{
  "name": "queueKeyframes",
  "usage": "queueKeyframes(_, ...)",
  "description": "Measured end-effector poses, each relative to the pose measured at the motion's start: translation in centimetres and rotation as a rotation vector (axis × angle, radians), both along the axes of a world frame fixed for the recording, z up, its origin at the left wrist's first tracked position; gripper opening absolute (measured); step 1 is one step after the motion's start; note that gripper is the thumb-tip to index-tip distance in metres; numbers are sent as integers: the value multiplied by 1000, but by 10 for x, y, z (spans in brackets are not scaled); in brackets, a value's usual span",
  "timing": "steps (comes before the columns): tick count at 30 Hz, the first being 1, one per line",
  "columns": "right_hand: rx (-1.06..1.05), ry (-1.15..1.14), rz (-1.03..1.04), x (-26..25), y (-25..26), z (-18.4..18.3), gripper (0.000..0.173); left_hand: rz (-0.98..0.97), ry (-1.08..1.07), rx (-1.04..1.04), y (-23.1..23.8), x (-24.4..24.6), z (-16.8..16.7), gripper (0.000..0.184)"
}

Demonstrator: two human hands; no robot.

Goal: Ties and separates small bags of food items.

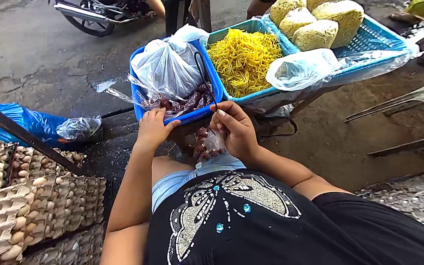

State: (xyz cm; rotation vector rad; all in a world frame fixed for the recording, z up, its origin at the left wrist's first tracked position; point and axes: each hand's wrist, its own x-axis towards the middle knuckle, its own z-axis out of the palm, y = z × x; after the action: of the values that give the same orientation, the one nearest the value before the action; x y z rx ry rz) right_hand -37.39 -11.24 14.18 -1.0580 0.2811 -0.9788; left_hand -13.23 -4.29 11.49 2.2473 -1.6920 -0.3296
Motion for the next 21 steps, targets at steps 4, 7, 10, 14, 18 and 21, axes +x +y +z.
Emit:
queueKeyframes(4, 1, 12, -14, 0, -1, -2, 22, -112, 1, -131, 2, 11, -12, 20)
queueKeyframes(7, 5, 25, -22, 0, 0, -2, 22, -96, 74, -295, 6, 1, -6, 15)
queueKeyframes(10, -9, 31, -5, 1, 0, -1, 21, -124, 46, -467, 6, -19, 1, 19)
queueKeyframes(14, -62, 5, 22, 5, 1, 0, 21, -232, 153, -683, 9, -60, 8, 17)
queueKeyframes(18, -111, -16, 21, 8, 1, 4, 20, -265, 393, -692, 14, -84, 8, 14)
queueKeyframes(21, -133, -29, 8, 8, 0, 7, 20, -275, 497, -693, 19, -91, 11, 13)
